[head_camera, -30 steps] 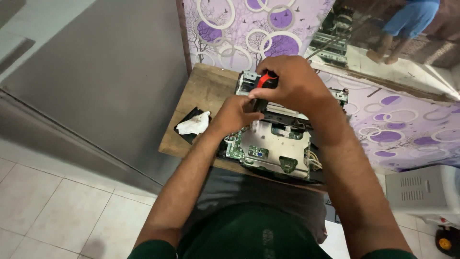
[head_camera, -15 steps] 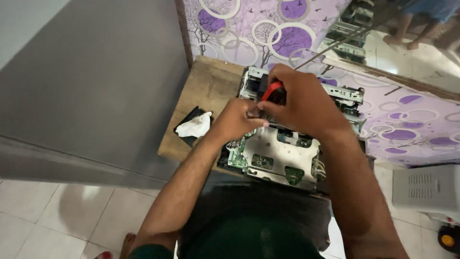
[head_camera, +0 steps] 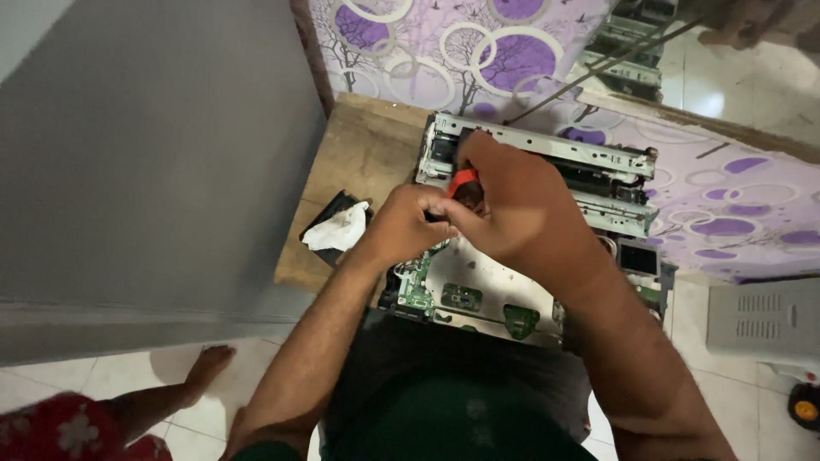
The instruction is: The person uses a screwdriver to remove a black plastic component from a disassembled printer. They then wipe the component with a white tissue to clean it.
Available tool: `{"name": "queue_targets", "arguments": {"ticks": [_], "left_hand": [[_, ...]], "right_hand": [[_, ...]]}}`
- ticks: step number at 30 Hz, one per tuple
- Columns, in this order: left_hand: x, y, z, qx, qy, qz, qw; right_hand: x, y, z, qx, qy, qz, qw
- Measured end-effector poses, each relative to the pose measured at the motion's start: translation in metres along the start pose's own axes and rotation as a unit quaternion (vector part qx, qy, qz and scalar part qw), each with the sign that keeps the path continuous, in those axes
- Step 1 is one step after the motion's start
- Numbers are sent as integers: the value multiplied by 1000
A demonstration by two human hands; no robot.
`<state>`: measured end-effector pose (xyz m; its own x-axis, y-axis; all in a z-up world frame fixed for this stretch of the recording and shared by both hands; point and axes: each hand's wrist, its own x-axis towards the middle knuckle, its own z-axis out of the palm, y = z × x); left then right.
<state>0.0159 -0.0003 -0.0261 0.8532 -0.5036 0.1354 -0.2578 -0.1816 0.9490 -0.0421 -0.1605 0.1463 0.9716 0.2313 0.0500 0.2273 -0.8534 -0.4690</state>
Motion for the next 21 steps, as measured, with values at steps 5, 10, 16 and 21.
{"name": "queue_targets", "arguments": {"ticks": [5,10,16,21], "left_hand": [[-3,15,-1,-9,-1,3,1000],[-3,44,-7,24,-17,40,999],[-4,108,7,24,-79,153,985],[1,133,56,136,-127,212,959]], "right_hand": [[2,10,8,-2,15,-22,1000],[-13,7,-6,47,30,-64,996],[-71,35,-21,208,135,-42,968],[-125,65,2,294,197,-53,934]]}}
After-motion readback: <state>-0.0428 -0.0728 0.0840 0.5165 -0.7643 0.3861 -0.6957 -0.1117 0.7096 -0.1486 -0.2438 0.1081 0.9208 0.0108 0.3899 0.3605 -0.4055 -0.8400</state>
